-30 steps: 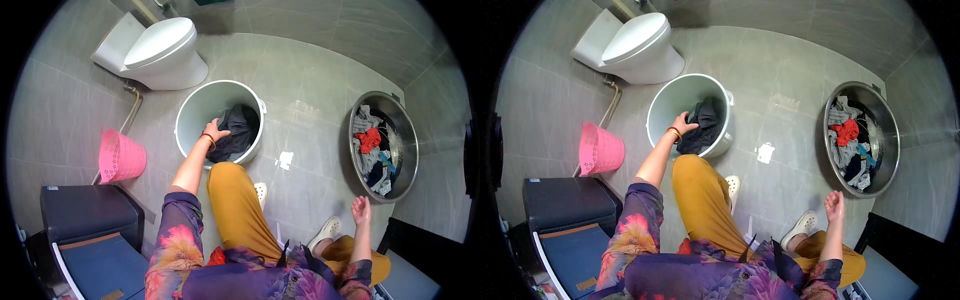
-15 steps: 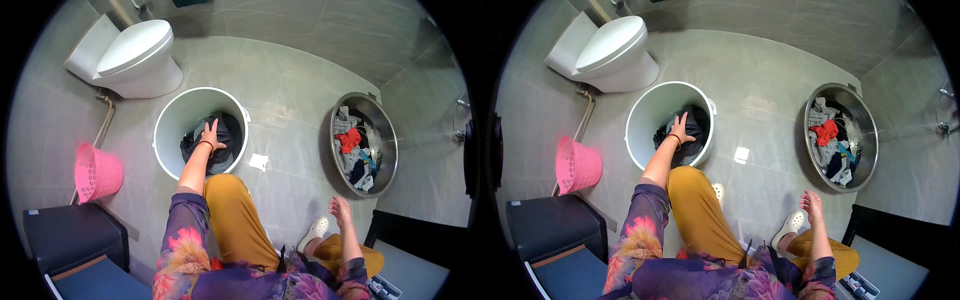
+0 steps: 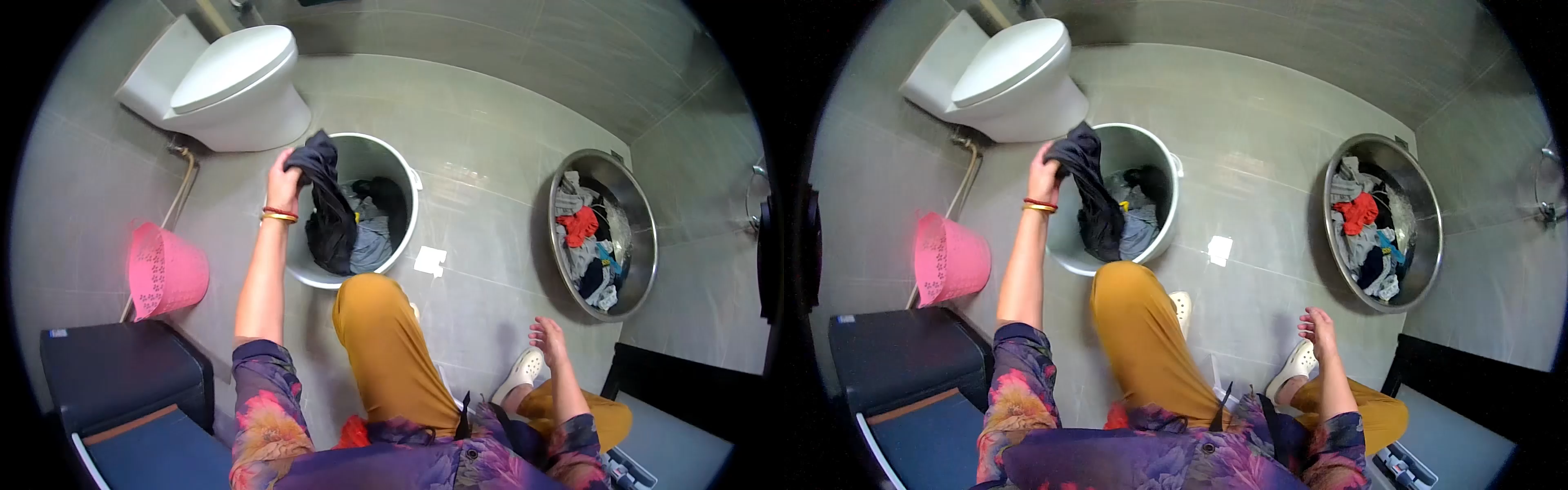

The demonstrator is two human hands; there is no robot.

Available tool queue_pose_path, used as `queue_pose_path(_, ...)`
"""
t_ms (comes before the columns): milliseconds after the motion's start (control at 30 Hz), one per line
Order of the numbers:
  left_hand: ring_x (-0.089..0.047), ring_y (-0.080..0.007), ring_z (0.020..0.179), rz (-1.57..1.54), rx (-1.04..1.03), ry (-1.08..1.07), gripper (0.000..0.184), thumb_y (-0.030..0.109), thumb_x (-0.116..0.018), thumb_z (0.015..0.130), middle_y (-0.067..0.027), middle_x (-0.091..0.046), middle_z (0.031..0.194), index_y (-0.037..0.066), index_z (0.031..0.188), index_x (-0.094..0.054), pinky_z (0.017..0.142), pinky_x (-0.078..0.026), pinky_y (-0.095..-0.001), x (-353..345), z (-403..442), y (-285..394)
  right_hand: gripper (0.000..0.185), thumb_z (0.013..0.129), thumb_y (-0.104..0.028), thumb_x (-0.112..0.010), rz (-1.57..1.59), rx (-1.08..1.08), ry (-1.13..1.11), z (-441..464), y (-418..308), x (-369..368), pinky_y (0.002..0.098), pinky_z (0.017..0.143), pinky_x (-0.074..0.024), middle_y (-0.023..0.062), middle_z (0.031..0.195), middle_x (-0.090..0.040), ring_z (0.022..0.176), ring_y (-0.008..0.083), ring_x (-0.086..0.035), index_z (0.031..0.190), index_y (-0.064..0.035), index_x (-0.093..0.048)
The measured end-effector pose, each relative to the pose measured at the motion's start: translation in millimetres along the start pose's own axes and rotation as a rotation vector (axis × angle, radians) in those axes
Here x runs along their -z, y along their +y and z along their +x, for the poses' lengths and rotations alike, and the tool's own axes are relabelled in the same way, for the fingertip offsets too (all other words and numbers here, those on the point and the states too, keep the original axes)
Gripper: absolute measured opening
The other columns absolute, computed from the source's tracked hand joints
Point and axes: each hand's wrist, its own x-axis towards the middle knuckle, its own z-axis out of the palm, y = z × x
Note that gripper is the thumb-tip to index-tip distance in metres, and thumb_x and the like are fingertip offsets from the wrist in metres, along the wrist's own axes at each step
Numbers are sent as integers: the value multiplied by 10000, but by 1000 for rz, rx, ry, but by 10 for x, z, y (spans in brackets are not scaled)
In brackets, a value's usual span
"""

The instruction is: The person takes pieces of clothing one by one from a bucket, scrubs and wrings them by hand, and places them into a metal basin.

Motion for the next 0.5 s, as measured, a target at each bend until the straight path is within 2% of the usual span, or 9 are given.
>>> queue_pose_path(33,-569,-138,845,-54,-22,-8,327,-68,-455,751,-59,-573,945,-2,1068,-507,729,-477,-257,-108,-107,344,350,838,-296,-527,0,4,-19,26,12,-42,269,550,-467,84,844,-567,651,156,-554,1067,-34,-488)
queue_pose_path(100,-556,-178,913,-22,-92,-212,356,-49,-450,783,-91,-549,1026,-6,1137,-442,812,-467,-316,-172,-120,727,376,842,-322,-530,28,-18,-52,39,-7,-127,275,566,-476,83,856,-566,677,161,-555,1080,-35,-485)
queue_pose_path(133,-556,-178,913,-15,-105,-213,356,-49,-450,783,-91,-549,1026,-6,1137,-442,812,-467,-316,-262,-159,865,376,842,-322,-530,34,-9,-63,41,-33,-174,275,566,-476,83,856,-566,677,161,-555,1080,-35,-485)
queue_pose_path(200,-570,-163,860,-240,-177,-233,316,-86,-445,767,-67,-563,948,1,1069,-481,761,-485,-285,-618,-282,1152,375,841,-320,-527,109,-9,-158,5,-147,-336,282,582,-498,80,925,-579,755,153,-570,1107,-58,-494)
queue_pose_path(233,-568,-172,874,-276,-191,-235,299,-77,-447,781,-71,-556,966,1,1069,-472,783,-486,-300,-772,-341,1313,375,841,-320,-527,121,-2,-160,-14,-219,-406,282,582,-498,80,925,-579,755,153,-570,1107,-58,-494)
queue_pose_path(300,-567,-180,889,-327,-258,-329,306,-64,-448,795,-77,-556,979,4,1094,-460,792,-484,-303,-992,-326,1577,550,796,-322,-599,-13,130,-215,-73,-380,-580,294,645,-506,119,1127,-501,907,177,-537,1233,-52,-404)
queue_pose_path(333,-565,-183,895,-357,-297,-380,306,-53,-450,803,-80,-556,985,7,1104,-455,795,-482,-307,-1101,-313,1713,550,796,-322,-599,-5,134,-217,-86,-446,-684,294,645,-506,119,1127,-501,907,177,-537,1233,-52,-404)
queue_pose_path(400,-565,-189,901,-391,-345,-406,294,-22,-464,820,-85,-555,1010,15,1111,-453,805,-474,-321,-1381,-360,2036,763,731,-300,-676,-278,471,-210,-130,-590,-936,316,726,-504,143,1302,-337,1079,217,-451,1330,-57,-270)
queue_pose_path(500,-574,-195,881,-369,-392,-420,184,33,-445,842,-82,-586,949,15,1013,-511,794,-477,-336,-1860,-546,2485,949,634,-263,-750,-398,808,-211,-223,-1001,-1446,389,932,-384,155,1357,-245,1211,287,-321,1364,-66,-177)
